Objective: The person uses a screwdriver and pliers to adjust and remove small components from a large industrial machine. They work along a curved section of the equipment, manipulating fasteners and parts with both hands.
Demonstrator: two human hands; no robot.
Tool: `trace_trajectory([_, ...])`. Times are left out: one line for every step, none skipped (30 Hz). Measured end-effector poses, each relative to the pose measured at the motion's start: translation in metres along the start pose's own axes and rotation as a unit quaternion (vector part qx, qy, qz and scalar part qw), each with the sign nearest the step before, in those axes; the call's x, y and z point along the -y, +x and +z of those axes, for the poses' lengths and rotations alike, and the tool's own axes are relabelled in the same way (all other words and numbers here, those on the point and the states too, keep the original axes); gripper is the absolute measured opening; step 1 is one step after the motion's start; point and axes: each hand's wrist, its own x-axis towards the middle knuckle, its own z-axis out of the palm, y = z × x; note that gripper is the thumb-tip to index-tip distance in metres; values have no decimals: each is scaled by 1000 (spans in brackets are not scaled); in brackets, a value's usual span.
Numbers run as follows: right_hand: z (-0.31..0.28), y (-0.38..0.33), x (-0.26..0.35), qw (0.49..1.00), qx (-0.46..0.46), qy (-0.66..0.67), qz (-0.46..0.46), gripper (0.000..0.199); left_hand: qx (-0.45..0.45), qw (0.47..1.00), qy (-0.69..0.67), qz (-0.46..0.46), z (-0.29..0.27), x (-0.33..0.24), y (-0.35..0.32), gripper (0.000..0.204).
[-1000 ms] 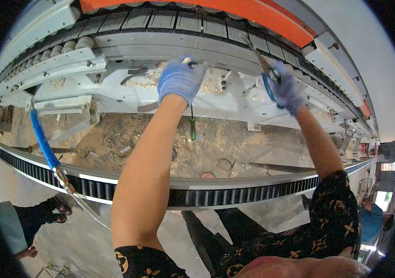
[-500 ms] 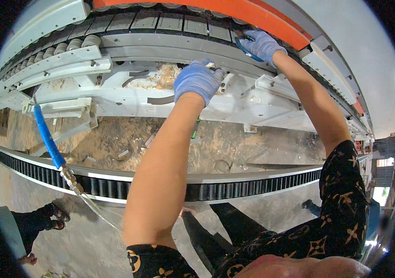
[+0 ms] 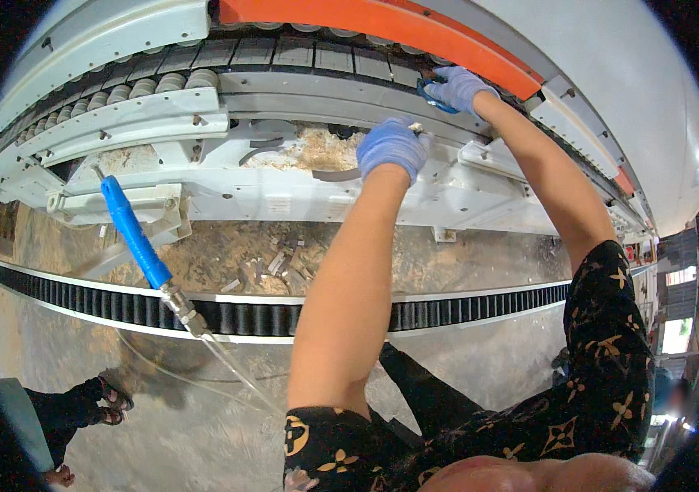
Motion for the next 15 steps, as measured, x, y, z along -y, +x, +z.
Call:
trace_trajectory([2,0,8,1000,-12,-11,-5,67,3,1000,3,-2,-2,1,-1,48])
trace_trajectory([5,0,16,999,-24,-22,-9,65,15,1000,5,-23,-5,2,-2,46])
trace_trajectory([5,-2,15,998,-38,-40,-7,63,21,1000,-12,-18,-4,-1,-3,46])
trace_trajectory([4,-3,14,996,-53,-55,-38,64,28,999,-29,-14,-3,-4,-3,45])
trace_trajectory([1,-4,13,996,-48,-66,-30,64,34,998,-45,-9,-3,-6,-3,45])
trace_trajectory([-2,-6,18,996,-42,-74,-25,64,58,998,-21,-20,-12,-11,-8,47])
trace_trajectory([-4,-7,25,996,-37,-82,-21,64,48,999,-18,-14,-9,-8,-7,48])
trace_trajectory([-8,-4,34,996,0,-94,-7,61,38,999,-15,-8,-5,-3,-5,49])
trace_trajectory([-9,-2,37,994,9,-112,1,60,31,999,-14,1,-4,-4,-5,50])
trace_trajectory([-10,-1,41,991,18,-129,10,59,35,999,-13,5,-4,-4,-6,51])
trace_trajectory([-11,0,42,989,27,-146,18,59,40,999,-12,8,-4,-5,-6,51])
trace_trajectory([-11,0,44,989,6,-148,11,55,45,999,-12,9,-4,-4,-8,52])
trace_trajectory([-12,1,47,987,10,-161,11,53,49,999,-9,12,-5,-4,-7,53])
trace_trajectory([-14,3,50,985,13,-174,11,52,54,998,-7,16,-7,-5,-6,53])
trace_trajectory([-13,6,49,983,16,-185,10,51,58,998,-2,19,-9,-6,-7,53])
